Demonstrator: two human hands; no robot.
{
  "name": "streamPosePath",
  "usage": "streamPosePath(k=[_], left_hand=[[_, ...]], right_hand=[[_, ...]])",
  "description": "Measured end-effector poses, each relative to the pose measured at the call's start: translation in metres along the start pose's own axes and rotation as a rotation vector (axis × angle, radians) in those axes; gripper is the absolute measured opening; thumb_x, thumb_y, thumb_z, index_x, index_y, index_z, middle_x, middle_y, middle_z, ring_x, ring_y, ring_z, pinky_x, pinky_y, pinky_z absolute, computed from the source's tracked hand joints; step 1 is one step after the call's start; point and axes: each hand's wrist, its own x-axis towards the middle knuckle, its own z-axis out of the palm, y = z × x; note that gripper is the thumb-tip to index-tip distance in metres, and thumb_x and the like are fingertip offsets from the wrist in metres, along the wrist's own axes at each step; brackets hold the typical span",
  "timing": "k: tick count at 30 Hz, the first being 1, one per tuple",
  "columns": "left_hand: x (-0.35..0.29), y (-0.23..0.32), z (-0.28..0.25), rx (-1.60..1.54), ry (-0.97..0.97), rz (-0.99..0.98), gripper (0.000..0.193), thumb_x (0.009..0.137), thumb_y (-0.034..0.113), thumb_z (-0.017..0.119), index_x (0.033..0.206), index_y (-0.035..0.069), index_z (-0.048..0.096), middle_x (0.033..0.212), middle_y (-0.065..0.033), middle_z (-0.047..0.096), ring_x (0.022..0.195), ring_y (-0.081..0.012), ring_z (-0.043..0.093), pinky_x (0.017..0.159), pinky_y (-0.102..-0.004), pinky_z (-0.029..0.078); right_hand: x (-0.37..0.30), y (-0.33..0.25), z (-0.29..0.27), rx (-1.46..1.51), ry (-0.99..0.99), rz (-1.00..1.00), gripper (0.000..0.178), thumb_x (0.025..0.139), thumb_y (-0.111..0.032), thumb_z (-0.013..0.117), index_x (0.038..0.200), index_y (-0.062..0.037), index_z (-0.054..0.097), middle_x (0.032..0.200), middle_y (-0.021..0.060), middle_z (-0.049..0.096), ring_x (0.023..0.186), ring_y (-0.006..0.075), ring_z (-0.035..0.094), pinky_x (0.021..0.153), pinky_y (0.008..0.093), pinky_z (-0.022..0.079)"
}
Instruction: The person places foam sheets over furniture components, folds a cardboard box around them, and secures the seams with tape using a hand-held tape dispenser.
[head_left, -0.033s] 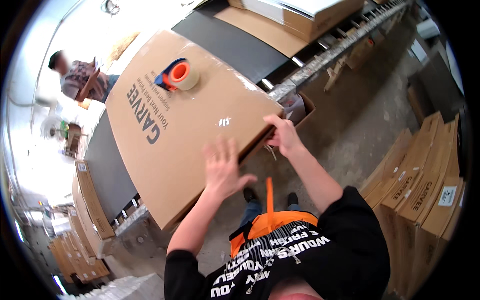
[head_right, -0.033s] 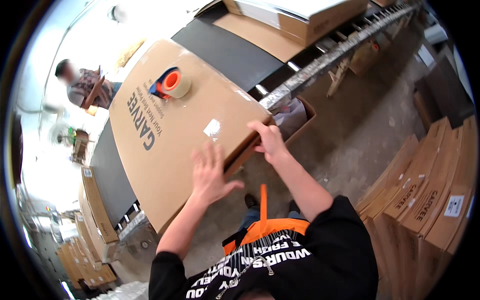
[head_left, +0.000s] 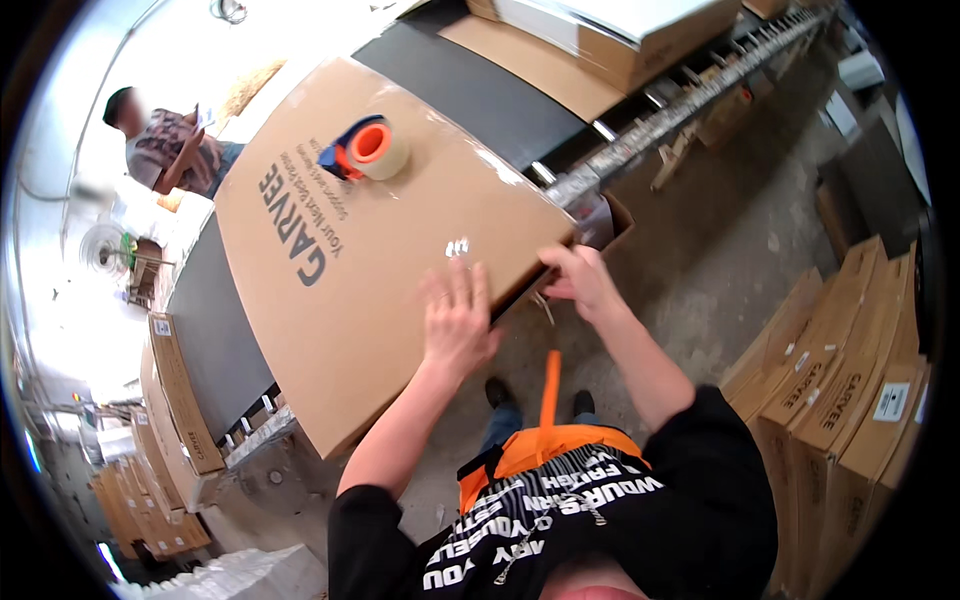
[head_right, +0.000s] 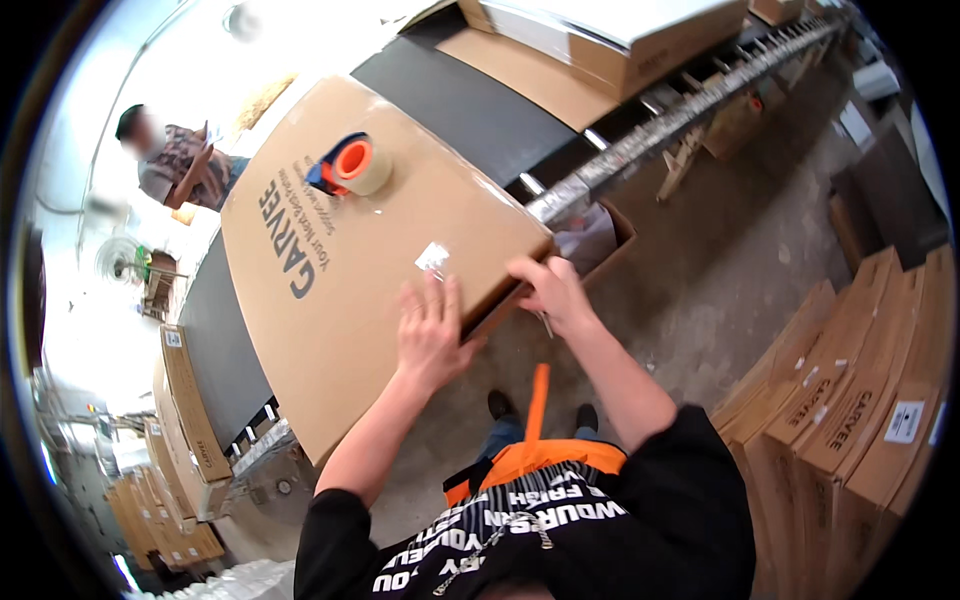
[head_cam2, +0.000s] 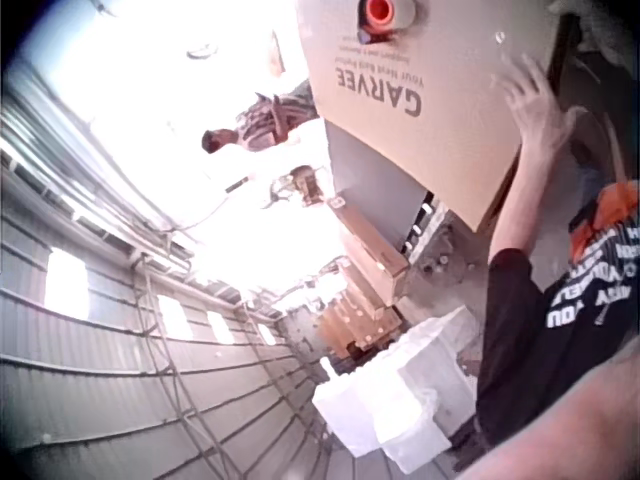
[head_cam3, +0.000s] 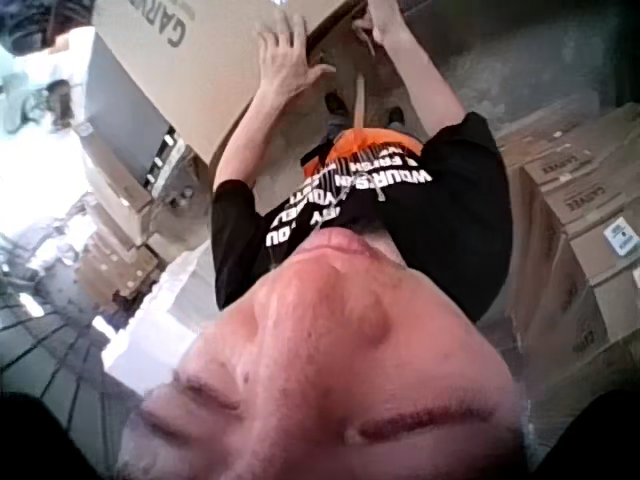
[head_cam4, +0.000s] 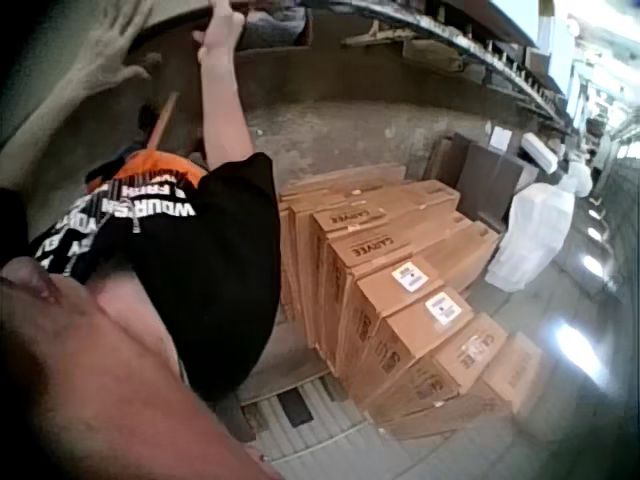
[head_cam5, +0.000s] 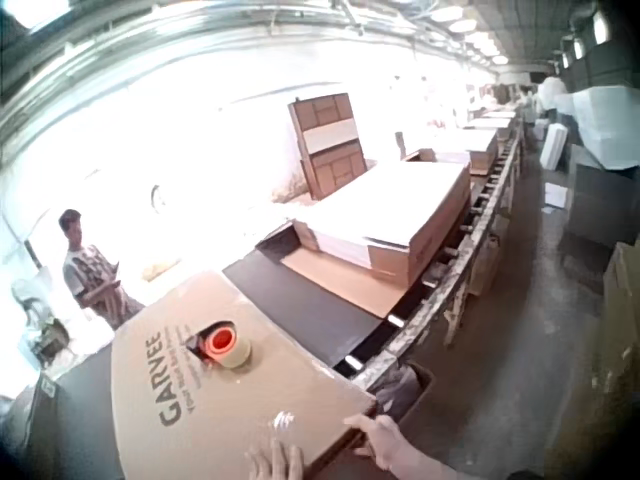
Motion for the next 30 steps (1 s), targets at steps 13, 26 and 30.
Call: streamPosePath(k=[13,26,30], left_hand=[[-0.001,-0.012,0.044,-0.206,0.258,0.021,0.087,0.063,0.029,0.076,0.142,0.007,0.047,0.145,-0.0292,0.041,0.128,-0.0539,0.043,0.110,-0.0579,0.033],[-0.006,-0.025,0.039,-0.201,0.223,-0.031,0.084,0.064,0.026,0.072,0.142,0.006,0.047,0.145,-0.0285,0.041,0.131,-0.0532,0.041,0.112,-0.0569,0.031],[-0.005,-0.021,0.035,-0.185,0.235,-0.031,0.084,0.062,0.028,0.073,0.140,0.008,0.049,0.144,-0.0268,0.044,0.130,-0.0518,0.043,0.112,-0.0554,0.031]], right_hand=[[0.184,-0.101,0.283,-1.982,-0.257,-0.702,0.044,0.081,-0.011,0.061,0.125,-0.0064,0.061,0.126,0.0183,0.062,0.118,0.0332,0.059,0.099,0.0390,0.047],[0.054,-0.136,0.109,-0.241,-0.287,-0.511,0.075,0.070,0.001,0.061,0.142,-0.0083,0.044,0.101,0.0050,0.059,0.084,0.0172,0.058,0.078,0.0274,0.049],[0.017,-0.144,0.119,-0.504,-0.406,-0.724,0.076,0.072,0.001,0.061,0.145,-0.0116,0.046,0.105,0.0031,0.063,0.087,0.0130,0.061,0.081,0.0252,0.050]])
